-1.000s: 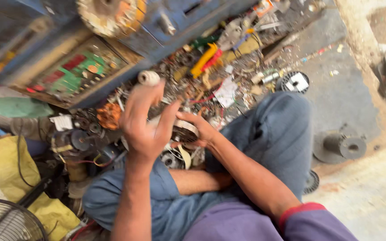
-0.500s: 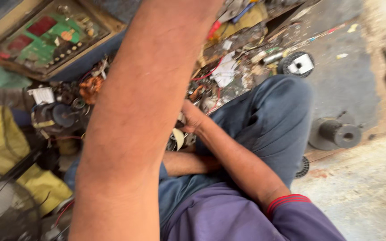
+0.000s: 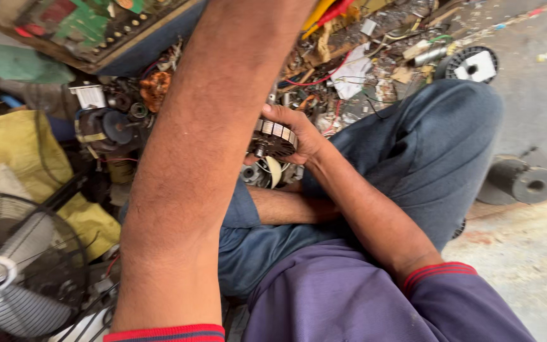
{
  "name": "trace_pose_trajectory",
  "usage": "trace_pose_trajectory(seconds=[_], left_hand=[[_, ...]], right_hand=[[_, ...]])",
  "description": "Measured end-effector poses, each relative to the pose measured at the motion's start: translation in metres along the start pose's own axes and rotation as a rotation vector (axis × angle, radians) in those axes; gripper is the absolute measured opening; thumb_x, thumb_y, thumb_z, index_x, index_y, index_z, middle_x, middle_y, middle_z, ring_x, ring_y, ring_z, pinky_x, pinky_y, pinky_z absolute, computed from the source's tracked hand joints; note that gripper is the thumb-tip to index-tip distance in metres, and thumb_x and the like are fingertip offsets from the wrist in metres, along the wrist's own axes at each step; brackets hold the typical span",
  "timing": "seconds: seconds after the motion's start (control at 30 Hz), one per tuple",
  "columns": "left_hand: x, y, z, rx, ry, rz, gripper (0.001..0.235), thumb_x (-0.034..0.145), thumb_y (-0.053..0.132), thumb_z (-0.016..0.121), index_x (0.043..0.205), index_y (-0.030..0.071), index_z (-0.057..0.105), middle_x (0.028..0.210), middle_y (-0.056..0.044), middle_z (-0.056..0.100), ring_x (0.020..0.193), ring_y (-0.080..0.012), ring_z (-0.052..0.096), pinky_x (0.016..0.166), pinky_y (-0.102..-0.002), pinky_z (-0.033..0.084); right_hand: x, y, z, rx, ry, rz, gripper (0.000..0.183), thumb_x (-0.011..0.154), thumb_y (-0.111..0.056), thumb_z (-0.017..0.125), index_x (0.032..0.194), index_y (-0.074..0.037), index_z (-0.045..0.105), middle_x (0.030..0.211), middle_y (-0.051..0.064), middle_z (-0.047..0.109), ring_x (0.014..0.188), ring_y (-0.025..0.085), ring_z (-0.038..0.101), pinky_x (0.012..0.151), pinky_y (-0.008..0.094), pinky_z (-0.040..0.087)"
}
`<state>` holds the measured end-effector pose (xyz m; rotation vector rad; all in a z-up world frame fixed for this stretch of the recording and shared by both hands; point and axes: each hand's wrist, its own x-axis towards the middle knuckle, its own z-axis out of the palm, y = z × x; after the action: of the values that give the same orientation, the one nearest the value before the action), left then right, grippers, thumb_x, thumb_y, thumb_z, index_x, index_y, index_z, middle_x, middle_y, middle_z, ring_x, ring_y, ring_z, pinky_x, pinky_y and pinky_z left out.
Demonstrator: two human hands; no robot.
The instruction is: The person repairs a ceiling fan motor by hand and using pliers, stripping insulation from wires, and winding copper wire onto a spool.
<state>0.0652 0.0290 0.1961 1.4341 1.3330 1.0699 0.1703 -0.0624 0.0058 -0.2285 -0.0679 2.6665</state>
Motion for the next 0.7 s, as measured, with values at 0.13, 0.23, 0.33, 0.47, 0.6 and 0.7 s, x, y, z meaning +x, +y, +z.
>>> trace_pose_trajectory(seconds=[0.13, 0.23, 0.33, 0.47, 0.6, 0.7], left_hand=[[-0.020, -0.013, -0.003, -0.819, 0.014, -0.214, 0.022, 0.107, 0.023, 0.063, 0.117, 0.004, 0.064, 0.097, -0.008, 0.055, 0.085, -0.0189, 0.052, 0.076, -0.033, 0.041], [-0.024, -0.021, 0.009, -1.214, -0.079, -0.274, 0.023, 0.108, 0.025, 0.061, 0.118, 0.005, 0.064, 0.097, -0.007, 0.053, 0.085, -0.0172, 0.051, 0.076, -0.032, 0.040], [-0.085, -0.022, -0.005, -1.349, -0.037, -0.205, 0.023, 0.109, 0.026, 0.059, 0.119, 0.006, 0.064, 0.097, -0.006, 0.052, 0.084, -0.0156, 0.049, 0.076, -0.030, 0.039], [-0.208, -0.045, -0.034, -0.989, 0.357, -0.279, 0.033, 0.110, 0.035, 0.052, 0.116, 0.002, 0.056, 0.091, -0.004, 0.045, 0.081, -0.0141, 0.043, 0.074, -0.030, 0.036], [-0.280, -0.081, -0.030, -0.660, 0.515, -0.327, 0.038, 0.102, 0.034, 0.062, 0.121, 0.002, 0.052, 0.100, -0.005, 0.046, 0.090, -0.0152, 0.044, 0.079, -0.032, 0.040], [-0.303, -0.088, -0.016, -0.713, 0.483, -0.297, 0.047, 0.106, 0.042, 0.057, 0.124, -0.002, 0.054, 0.097, -0.005, 0.045, 0.090, -0.0152, 0.044, 0.082, -0.031, 0.040]], right_hand=[[0.002, -0.005, 0.020, 0.006, 0.024, -0.003, 0.050, 0.095, -0.033, 0.068, 0.129, 0.001, 0.061, 0.117, 0.017, 0.072, 0.101, 0.029, 0.074, 0.084, 0.051, 0.063], [0.001, -0.008, 0.016, 0.009, 0.093, -0.084, 0.048, 0.099, -0.033, 0.069, 0.132, 0.001, 0.061, 0.121, 0.017, 0.071, 0.104, 0.028, 0.073, 0.091, 0.047, 0.061], [0.008, -0.014, 0.014, -0.022, 0.069, -0.060, 0.051, 0.101, -0.038, 0.069, 0.132, 0.001, 0.061, 0.123, 0.018, 0.069, 0.105, 0.030, 0.071, 0.091, 0.050, 0.062], [-0.001, -0.016, 0.022, -0.142, -0.008, 0.038, 0.068, 0.092, -0.050, 0.068, 0.131, 0.005, 0.060, 0.123, 0.029, 0.068, 0.105, 0.043, 0.073, 0.081, 0.050, 0.064], [-0.003, -0.020, 0.043, -0.167, -0.083, 0.060, 0.078, 0.095, -0.055, 0.066, 0.138, 0.009, 0.058, 0.133, 0.036, 0.063, 0.115, 0.048, 0.069, 0.084, 0.050, 0.063], [-0.009, -0.017, 0.044, -0.162, -0.141, 0.076, 0.079, 0.097, -0.057, 0.063, 0.140, 0.009, 0.057, 0.136, 0.036, 0.060, 0.118, 0.046, 0.067, 0.087, 0.051, 0.063]])
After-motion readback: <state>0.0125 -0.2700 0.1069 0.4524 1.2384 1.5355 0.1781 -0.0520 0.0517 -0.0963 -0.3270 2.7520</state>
